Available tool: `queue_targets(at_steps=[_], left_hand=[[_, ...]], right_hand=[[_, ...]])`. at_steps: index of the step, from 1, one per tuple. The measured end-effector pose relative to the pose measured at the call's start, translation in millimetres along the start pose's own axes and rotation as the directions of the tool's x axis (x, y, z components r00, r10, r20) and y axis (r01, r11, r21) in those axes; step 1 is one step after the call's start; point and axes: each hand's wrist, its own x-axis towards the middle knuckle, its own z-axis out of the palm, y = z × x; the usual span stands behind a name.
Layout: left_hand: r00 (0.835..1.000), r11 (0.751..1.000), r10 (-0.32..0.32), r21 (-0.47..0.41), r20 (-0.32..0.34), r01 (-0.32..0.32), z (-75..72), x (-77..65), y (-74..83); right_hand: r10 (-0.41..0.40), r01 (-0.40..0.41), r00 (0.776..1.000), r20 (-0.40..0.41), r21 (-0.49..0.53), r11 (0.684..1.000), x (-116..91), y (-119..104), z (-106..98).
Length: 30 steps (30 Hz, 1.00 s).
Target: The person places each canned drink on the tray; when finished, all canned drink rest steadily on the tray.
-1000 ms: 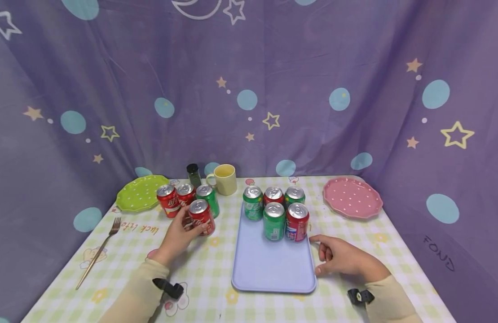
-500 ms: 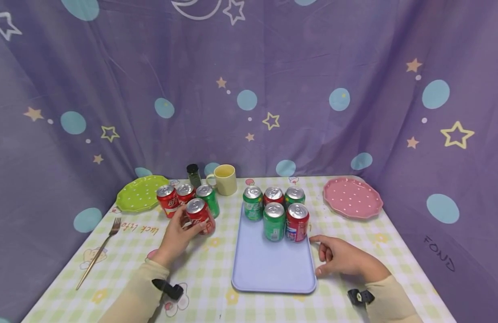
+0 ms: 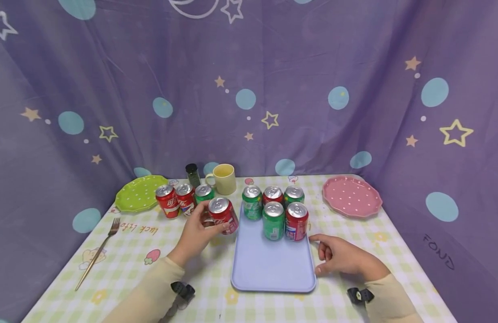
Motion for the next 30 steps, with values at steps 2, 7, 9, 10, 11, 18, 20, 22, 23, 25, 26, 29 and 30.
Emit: queue_targets(at_steps=[2, 7, 9, 10, 11, 18, 20, 22, 23, 25, 26, 29, 30], left_hand=[[1.000, 1.000, -0.007, 0.009, 0.021, 0.006, 10.3, 3.6, 4.0], [0.998, 0.999, -0.025, 0.044, 0.061, 0.022, 33.4, 13.7, 6.5], [0.996, 0.998, -0.037, 0.050, 0.078, 0.034, 41.1, 17.2, 5.8], [0.995, 0.997, -0.047, 0.057, 0.087, 0.042, 44.6, 18.6, 5.2], [0.994, 0.997, -0.054, 0.063, 0.096, 0.048, 47.7, 19.7, 5.0], [0.989, 0.991, -0.090, 0.113, 0.121, 0.076, 61.6, 23.8, 1.8], [0.988, 0.987, -0.101, 0.133, 0.118, 0.085, 63.6, 24.1, 1.1], [0.986, 0.984, -0.117, 0.150, 0.116, 0.099, 65.1, 24.1, 0.2], [0.986, 0.983, -0.122, 0.154, 0.115, 0.103, 65.6, 23.9, 0.2], [0.984, 0.981, -0.134, 0.158, 0.114, 0.115, 66.6, 23.8, -0.2], [0.984, 0.980, -0.137, 0.159, 0.113, 0.118, 66.9, 23.6, -0.2], [0.984, 0.980, -0.141, 0.154, 0.111, 0.123, 67.4, 23.2, 0.9], [0.984, 0.981, -0.139, 0.153, 0.110, 0.122, 67.6, 23.2, 0.9]], right_hand=[[0.001, -0.001, 1.000, 0.002, 0.003, 1.000, 0.0, 0.4, -0.2], [-0.003, 0.003, 1.000, 0.002, 0.004, 1.000, 0.0, 1.1, -0.2], [-0.005, 0.005, 1.000, -0.001, 0.001, 1.000, 0.0, 1.1, -0.3], [-0.010, 0.010, 1.000, -0.001, 0.003, 1.000, 0.0, 0.8, -0.3], [-0.012, 0.012, 1.000, -0.002, 0.002, 1.000, 0.1, 0.9, -0.4], [-0.011, 0.011, 1.000, -0.001, 0.005, 1.000, 0.2, -1.1, -0.9], [-0.002, 0.002, 1.000, -0.002, 0.005, 1.000, 0.5, -1.4, -0.9], [-0.003, 0.003, 1.000, -0.001, 0.011, 1.000, 0.7, -1.8, -0.8], [-0.002, 0.002, 1.000, -0.002, 0.013, 1.000, 0.7, -2.2, -0.6], [-0.004, 0.004, 1.000, -0.002, 0.023, 1.000, 0.6, -2.7, -0.3], [-0.004, 0.004, 1.000, -0.002, 0.029, 1.000, 0.6, -2.9, -0.2], [0.000, 0.000, 1.000, -0.002, 0.036, 0.999, 0.2, -3.3, 0.3], [0.001, -0.001, 1.000, -0.002, 0.038, 0.999, 0.2, -3.2, 0.4]])
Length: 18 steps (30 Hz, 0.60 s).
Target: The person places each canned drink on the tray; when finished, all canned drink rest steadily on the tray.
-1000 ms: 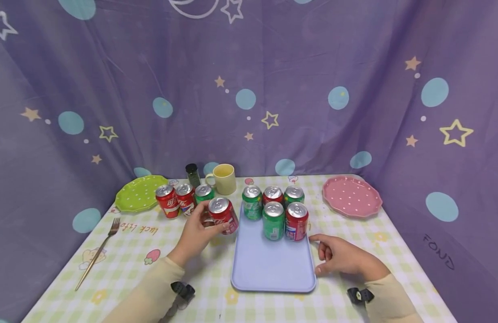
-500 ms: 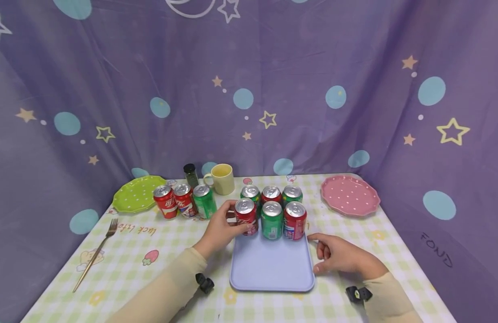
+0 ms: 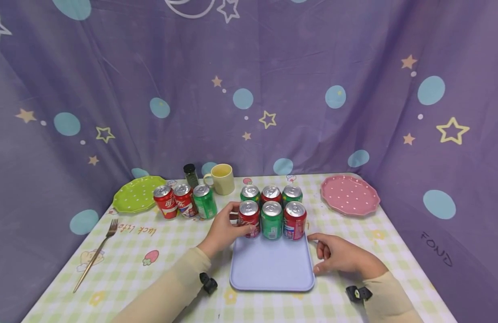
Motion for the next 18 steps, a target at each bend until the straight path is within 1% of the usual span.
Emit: queue_targets(at_steps=[6, 10, 12, 15, 17, 18], left_hand=[[1.000, 1.000, 0.016, -0.011, -0.006, -0.016, -0.1, -0.9, 1.8], [1.000, 1.000, 0.013, 0.022, 0.006, -0.013, -1.5, -1.0, 2.1], [1.000, 0.999, 0.003, 0.040, 0.021, -0.003, -4.8, -1.8, 4.2], [1.000, 0.999, 0.005, 0.043, 0.020, -0.006, -16.4, -3.5, 10.2], [0.999, 0.999, 0.040, 0.017, -0.023, -0.040, -30.2, -3.8, 13.2], [0.996, 0.998, 0.066, 0.003, -0.060, -0.066, -39.1, -3.7, 14.5]], right_hand=[[0.000, 0.000, 1.000, -0.002, -0.003, 1.000, 0.5, 0.5, -0.1], [-0.002, 0.002, 1.000, -0.004, 0.000, 1.000, 0.6, 1.3, 0.2], [-0.001, 0.001, 1.000, -0.004, 0.000, 1.000, 0.5, 1.7, 0.4], [0.002, -0.002, 1.000, -0.003, 0.005, 1.000, 0.2, 1.9, 0.4], [0.005, -0.005, 1.000, -0.002, 0.010, 1.000, 0.3, 2.1, 0.4], [0.006, -0.006, 1.000, -0.002, 0.011, 1.000, 0.3, 2.2, 0.4]])
